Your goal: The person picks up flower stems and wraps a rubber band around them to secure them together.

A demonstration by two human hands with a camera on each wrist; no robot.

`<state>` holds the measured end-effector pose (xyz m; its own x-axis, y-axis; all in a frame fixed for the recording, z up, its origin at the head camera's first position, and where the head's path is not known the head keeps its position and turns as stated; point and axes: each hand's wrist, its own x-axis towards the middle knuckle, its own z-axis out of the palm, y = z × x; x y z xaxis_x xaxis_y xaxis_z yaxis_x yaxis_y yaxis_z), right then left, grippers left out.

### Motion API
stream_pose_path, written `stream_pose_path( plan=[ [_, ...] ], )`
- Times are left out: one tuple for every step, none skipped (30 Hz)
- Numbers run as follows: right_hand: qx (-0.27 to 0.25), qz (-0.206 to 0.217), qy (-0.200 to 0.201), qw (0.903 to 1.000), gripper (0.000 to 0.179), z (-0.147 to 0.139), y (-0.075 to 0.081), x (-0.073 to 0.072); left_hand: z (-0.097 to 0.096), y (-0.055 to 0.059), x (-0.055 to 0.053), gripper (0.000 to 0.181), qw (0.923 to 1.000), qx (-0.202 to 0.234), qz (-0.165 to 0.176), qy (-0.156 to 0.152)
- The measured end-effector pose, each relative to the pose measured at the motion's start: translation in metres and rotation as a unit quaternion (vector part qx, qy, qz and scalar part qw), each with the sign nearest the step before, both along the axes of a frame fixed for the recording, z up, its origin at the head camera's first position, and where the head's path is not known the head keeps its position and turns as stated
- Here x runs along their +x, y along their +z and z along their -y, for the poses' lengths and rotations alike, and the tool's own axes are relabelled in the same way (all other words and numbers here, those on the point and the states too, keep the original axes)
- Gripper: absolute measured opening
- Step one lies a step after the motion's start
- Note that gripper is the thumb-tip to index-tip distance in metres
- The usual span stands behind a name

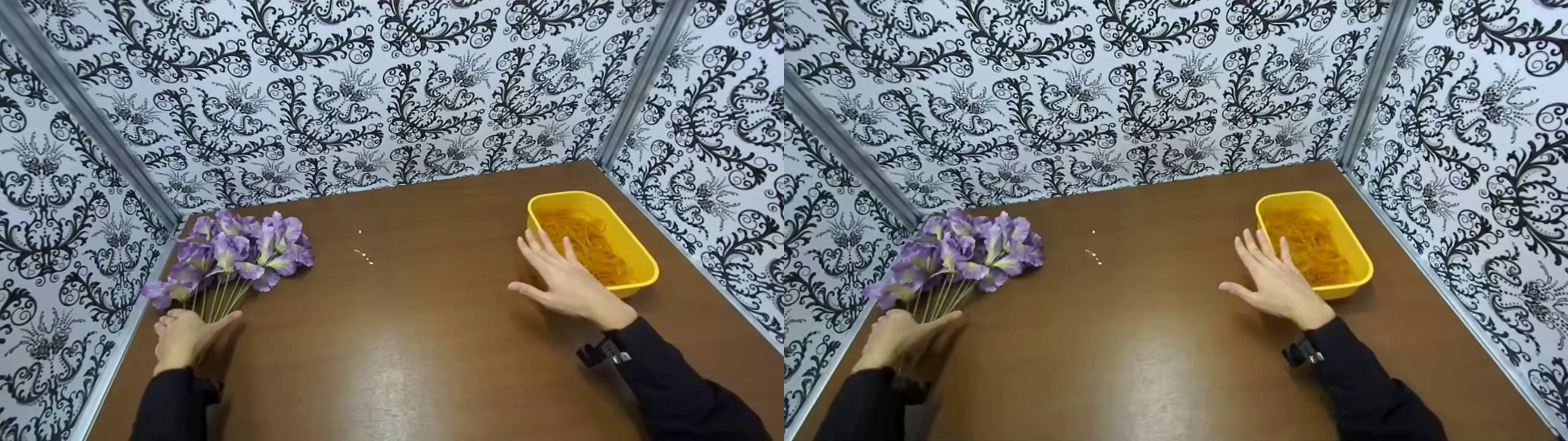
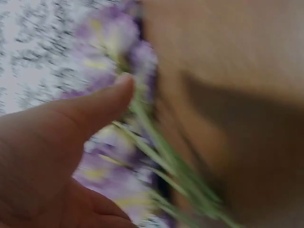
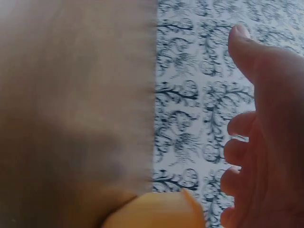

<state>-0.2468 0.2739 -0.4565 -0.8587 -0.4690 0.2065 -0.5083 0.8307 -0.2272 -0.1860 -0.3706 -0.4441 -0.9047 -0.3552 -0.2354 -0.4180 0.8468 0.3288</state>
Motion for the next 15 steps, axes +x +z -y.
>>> stream_pose_path(
  plan=[
    [0.002, 0.001, 0.002, 1.0, 0.089, 0.001, -0.002, -0.002, 0.006, -0.001, -0.002, 0.143, 0.9999, 0.009, 0.005, -0.002],
    [0.006, 0.0, 0.003, 1.0, 0.089, 0.002, -0.004, -0.004, 0.011, -0.003, -0.005, 0.14, 0.9998, 0.016, 0.008, -0.007],
    [0.01, -0.001, 0.004, 0.9999, 0.09, 0.004, -0.006, -0.006, 0.015, -0.004, -0.007, 0.135, 0.9996, 0.023, 0.008, -0.012],
    [0.014, -0.005, 0.003, 0.9999, 0.09, 0.005, -0.008, -0.007, 0.018, -0.005, -0.009, 0.129, 0.9994, 0.029, 0.004, -0.018],
    [0.02, -0.012, 0.003, 0.9997, 0.091, 0.006, -0.009, -0.008, 0.021, -0.006, -0.011, 0.122, 0.9991, 0.037, 0.001, -0.022],
    [0.025, -0.021, 0.003, 0.9995, 0.091, 0.007, -0.009, -0.008, 0.023, -0.007, -0.013, 0.115, 0.9988, 0.042, -0.004, -0.025],
    [0.029, -0.03, 0.004, 0.9991, 0.091, 0.009, -0.01, -0.008, 0.024, -0.007, -0.015, 0.108, 0.9985, 0.046, -0.009, -0.028],
    [0.032, -0.04, 0.006, 0.9987, 0.091, 0.01, -0.009, -0.007, 0.024, -0.007, -0.017, 0.102, 0.9982, 0.049, -0.014, -0.03],
    [0.034, -0.05, 0.009, 0.9981, 0.091, 0.012, -0.009, -0.007, 0.024, -0.006, -0.019, 0.101, 0.998, 0.053, -0.017, -0.031],
    [0.036, -0.058, 0.011, 0.9976, 0.091, 0.014, -0.008, -0.006, 0.022, -0.006, -0.022, 0.102, 0.9977, 0.055, -0.019, -0.033],
    [0.037, -0.063, 0.014, 0.9972, 0.091, 0.016, -0.007, -0.006, 0.021, -0.006, -0.024, 0.104, 0.9975, 0.058, -0.021, -0.036],
    [0.038, -0.065, 0.018, 0.997, 0.09, 0.017, -0.007, -0.005, 0.018, -0.006, -0.026, 0.107, 0.9973, 0.058, -0.023, -0.039],
    [0.039, -0.065, 0.021, 0.9969, 0.09, 0.019, -0.007, -0.005, 0.016, -0.005, -0.029, 0.109, 0.997, 0.059, -0.026, -0.042],
    [0.04, -0.062, 0.023, 0.997, 0.09, 0.02, -0.007, -0.005, 0.013, -0.004, -0.031, 0.111, 0.9967, 0.06, -0.03, -0.045],
    [0.043, -0.059, 0.024, 0.9971, 0.091, 0.022, -0.008, -0.005, 0.011, -0.004, -0.033, 0.113, 0.9963, 0.062, -0.035, -0.047]
  ],
)
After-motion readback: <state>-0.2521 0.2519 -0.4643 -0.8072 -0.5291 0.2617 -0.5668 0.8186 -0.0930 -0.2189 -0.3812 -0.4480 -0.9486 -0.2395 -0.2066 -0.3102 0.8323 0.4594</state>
